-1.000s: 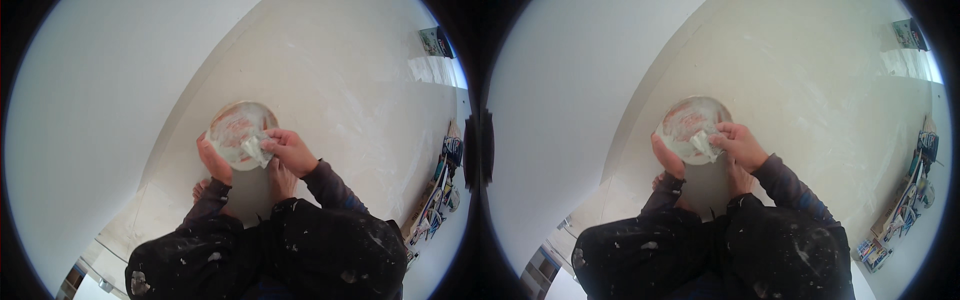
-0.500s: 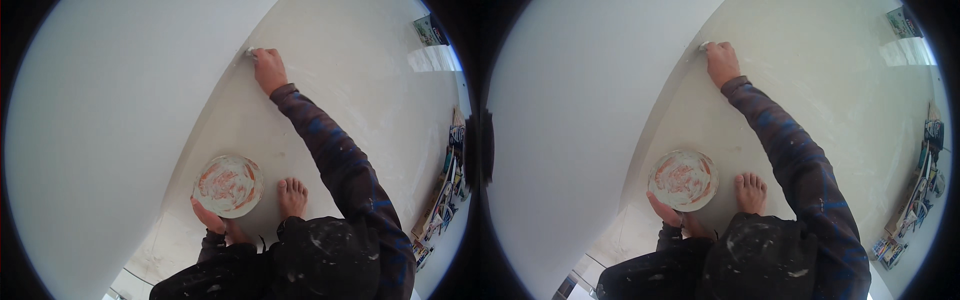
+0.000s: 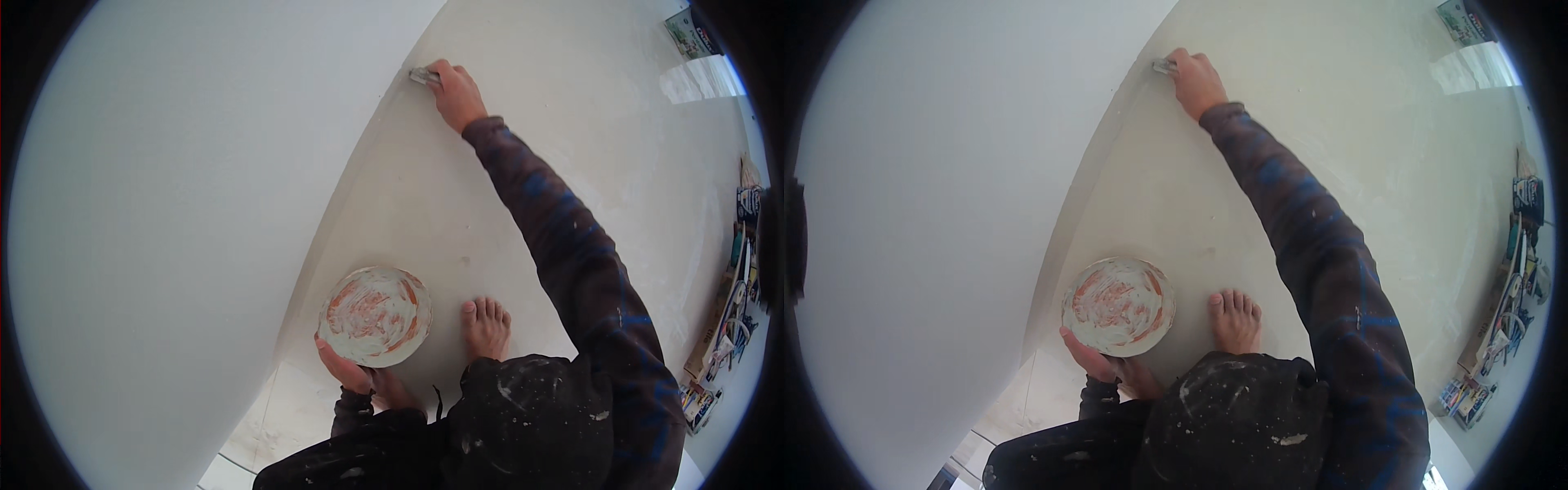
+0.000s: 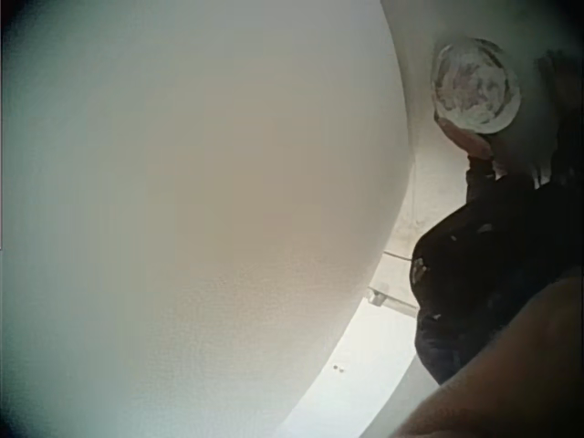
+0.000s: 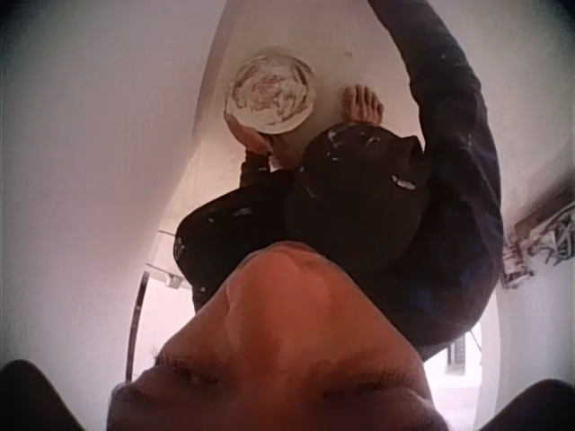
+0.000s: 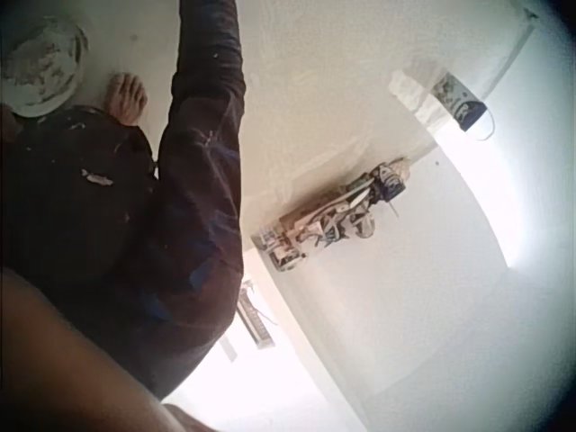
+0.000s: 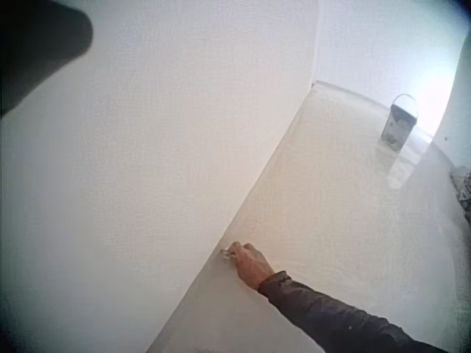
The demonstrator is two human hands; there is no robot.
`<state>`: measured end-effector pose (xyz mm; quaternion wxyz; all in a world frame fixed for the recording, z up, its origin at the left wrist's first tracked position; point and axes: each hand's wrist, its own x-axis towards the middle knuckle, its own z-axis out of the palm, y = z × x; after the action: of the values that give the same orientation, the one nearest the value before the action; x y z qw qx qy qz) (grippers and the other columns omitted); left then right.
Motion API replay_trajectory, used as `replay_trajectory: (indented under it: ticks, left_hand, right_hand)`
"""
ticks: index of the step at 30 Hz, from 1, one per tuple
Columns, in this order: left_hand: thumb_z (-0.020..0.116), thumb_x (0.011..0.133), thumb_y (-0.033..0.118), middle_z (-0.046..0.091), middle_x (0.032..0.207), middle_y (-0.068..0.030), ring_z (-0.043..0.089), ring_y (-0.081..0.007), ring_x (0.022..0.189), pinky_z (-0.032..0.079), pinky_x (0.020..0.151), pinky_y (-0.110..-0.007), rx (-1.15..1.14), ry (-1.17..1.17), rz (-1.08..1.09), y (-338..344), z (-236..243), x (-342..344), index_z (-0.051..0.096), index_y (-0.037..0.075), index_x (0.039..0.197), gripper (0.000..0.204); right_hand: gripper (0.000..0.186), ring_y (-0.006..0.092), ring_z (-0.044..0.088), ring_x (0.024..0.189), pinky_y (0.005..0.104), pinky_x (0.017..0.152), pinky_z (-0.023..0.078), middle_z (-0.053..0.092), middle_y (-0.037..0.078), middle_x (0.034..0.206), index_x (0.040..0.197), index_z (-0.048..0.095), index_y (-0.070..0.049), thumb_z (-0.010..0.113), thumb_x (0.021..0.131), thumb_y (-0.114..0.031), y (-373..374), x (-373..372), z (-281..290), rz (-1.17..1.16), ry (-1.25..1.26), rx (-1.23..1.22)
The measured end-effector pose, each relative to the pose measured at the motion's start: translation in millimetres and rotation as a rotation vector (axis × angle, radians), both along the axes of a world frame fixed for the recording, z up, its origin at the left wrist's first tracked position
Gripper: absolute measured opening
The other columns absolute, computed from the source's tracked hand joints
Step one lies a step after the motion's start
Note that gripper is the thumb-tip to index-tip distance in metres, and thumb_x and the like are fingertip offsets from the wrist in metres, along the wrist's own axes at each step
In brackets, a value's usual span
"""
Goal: The person scoops plaster from a bowl using a small putty knife and applies it along the wall joints, repeatedly smoothing the mixture into the corner.
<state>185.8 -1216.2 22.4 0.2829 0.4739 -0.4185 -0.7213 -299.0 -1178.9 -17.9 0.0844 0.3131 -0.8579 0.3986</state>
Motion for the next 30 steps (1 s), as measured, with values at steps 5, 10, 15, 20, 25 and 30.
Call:
replay_trajectory:
  ticks: [5,10,15,20,25,30]
  left_hand:
    - [0.031,0.109,0.054,0.05,0.145,-0.0207,0.053,-0.0341,0.134,0.046,0.111,-0.048,-0.002,0.017,-0.017,-2.1,-0.4,6.8,0.042,0.0,0.145,0.066]
    - [0.031,0.109,0.053,0.052,0.144,-0.0213,0.054,-0.034,0.133,0.047,0.11,-0.048,0.013,0.088,-0.072,-7.1,-6.1,4.6,0.043,0.0,0.144,0.066]
    - [0.033,0.108,0.055,0.053,0.141,-0.0214,0.055,-0.0341,0.132,0.047,0.11,-0.048,-0.061,0.089,-0.136,-17.5,-23.2,21.0,0.044,-0.002,0.142,0.068]
    - [0.037,0.105,0.059,0.055,0.136,-0.0222,0.057,-0.0328,0.128,0.048,0.108,-0.047,-0.191,-0.004,-0.112,-1.9,10.7,2.1,0.045,-0.004,0.138,0.072]
    - [0.037,0.105,0.06,0.056,0.134,-0.0213,0.058,-0.0312,0.126,0.048,0.106,-0.045,-0.182,-0.031,-0.135,-7.1,-6.5,9.5,0.045,-0.004,0.137,0.072]
    - [0.036,0.105,0.061,0.058,0.13,-0.0194,0.058,-0.0295,0.122,0.048,0.105,-0.044,-0.258,0.036,-0.154,-11.1,-23.2,15.5,0.046,-0.004,0.136,0.072]
  right_hand:
    - [0.02,0.0405,0.063,0.094,0.0499,0.082,0.051,0.067,0.019,0.094,0.111,0.057,-0.007,0.067,0.094,-0.01,-2.9,1.4,-3.5,0.187,-0.108,0.091]
    - [0.023,0.0416,0.061,0.1,0.0493,0.084,0.052,0.065,0.02,0.094,0.109,0.057,-0.005,0.055,0.087,0.002,-20.3,86.4,-20.4,0.127,0.026,0.094]
    - [0.024,0.0348,0.06,0.104,0.0442,0.092,0.051,0.066,0.018,0.106,0.107,0.059,0.002,0.059,0.084,-0.004,-23.8,169.0,4.2,0.309,0.306,0.122]
    - [0.024,0.0383,0.06,0.106,0.0477,0.092,0.051,0.066,0.019,0.11,0.115,0.063,-0.004,0.06,0.091,-0.006,8.6,113.0,-22.4,0.281,-0.115,0.044]
    - [0.026,0.04,0.063,0.103,0.0491,0.09,0.052,0.07,0.019,0.106,0.121,0.066,-0.005,0.063,0.095,-0.009,14.4,-13.5,-0.1,-0.038,0.005,0.052]
    - [0.024,0.0397,0.062,0.1,0.0498,0.086,0.053,0.068,0.019,0.097,0.114,0.065,-0.005,0.057,0.091,-0.003,-7.2,22.2,3.6,0.026,0.08,0.131]
